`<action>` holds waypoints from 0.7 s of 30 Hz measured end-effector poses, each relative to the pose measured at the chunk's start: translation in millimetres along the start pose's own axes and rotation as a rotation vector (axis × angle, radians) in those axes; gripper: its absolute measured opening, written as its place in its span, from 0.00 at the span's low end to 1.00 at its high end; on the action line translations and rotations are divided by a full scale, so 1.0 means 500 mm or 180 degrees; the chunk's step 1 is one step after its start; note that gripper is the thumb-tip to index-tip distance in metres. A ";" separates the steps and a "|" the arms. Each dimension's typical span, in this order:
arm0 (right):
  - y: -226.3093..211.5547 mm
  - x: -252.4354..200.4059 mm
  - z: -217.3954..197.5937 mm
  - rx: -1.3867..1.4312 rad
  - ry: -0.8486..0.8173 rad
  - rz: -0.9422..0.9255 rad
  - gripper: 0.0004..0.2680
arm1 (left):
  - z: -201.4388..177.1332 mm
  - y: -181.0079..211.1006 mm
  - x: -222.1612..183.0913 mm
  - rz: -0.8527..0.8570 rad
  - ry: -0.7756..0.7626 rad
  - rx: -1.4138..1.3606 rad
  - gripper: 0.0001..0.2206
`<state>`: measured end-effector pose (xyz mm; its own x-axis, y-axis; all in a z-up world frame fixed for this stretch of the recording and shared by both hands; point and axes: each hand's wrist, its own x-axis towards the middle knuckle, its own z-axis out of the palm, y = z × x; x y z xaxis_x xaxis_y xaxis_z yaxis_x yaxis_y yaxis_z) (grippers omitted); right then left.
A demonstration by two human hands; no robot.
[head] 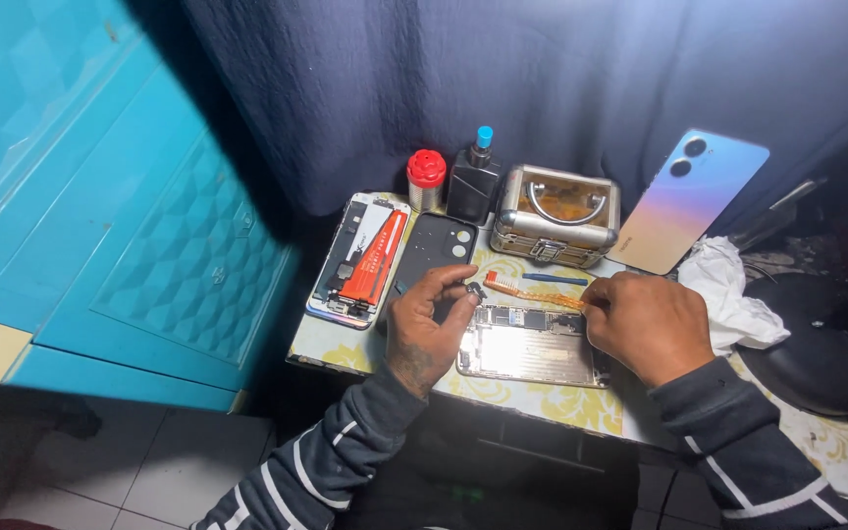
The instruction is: Repairing a mobile phone by manipulating internal components and the motherboard using small tools.
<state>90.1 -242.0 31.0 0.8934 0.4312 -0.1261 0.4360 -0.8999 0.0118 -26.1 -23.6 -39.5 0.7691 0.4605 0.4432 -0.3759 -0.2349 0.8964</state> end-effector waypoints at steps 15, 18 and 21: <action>0.000 -0.021 0.001 0.0437 0.0514 -0.0271 0.08 | -0.004 0.033 0.005 -0.0105 -0.0078 0.0003 0.11; 0.017 -0.019 0.022 0.0661 0.0885 -0.0385 0.07 | -0.001 0.030 0.009 -0.0122 -0.0053 -0.0044 0.12; 0.056 -0.009 0.084 0.0693 0.1527 -0.0362 0.05 | 0.009 0.008 -0.002 -0.0665 0.0007 0.0422 0.13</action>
<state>93.5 -271.9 -9.9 0.8132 0.4624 0.3534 0.5459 -0.8165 -0.1878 -26.0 -28.8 -36.2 0.8218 0.5126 0.2486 -0.1377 -0.2446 0.9598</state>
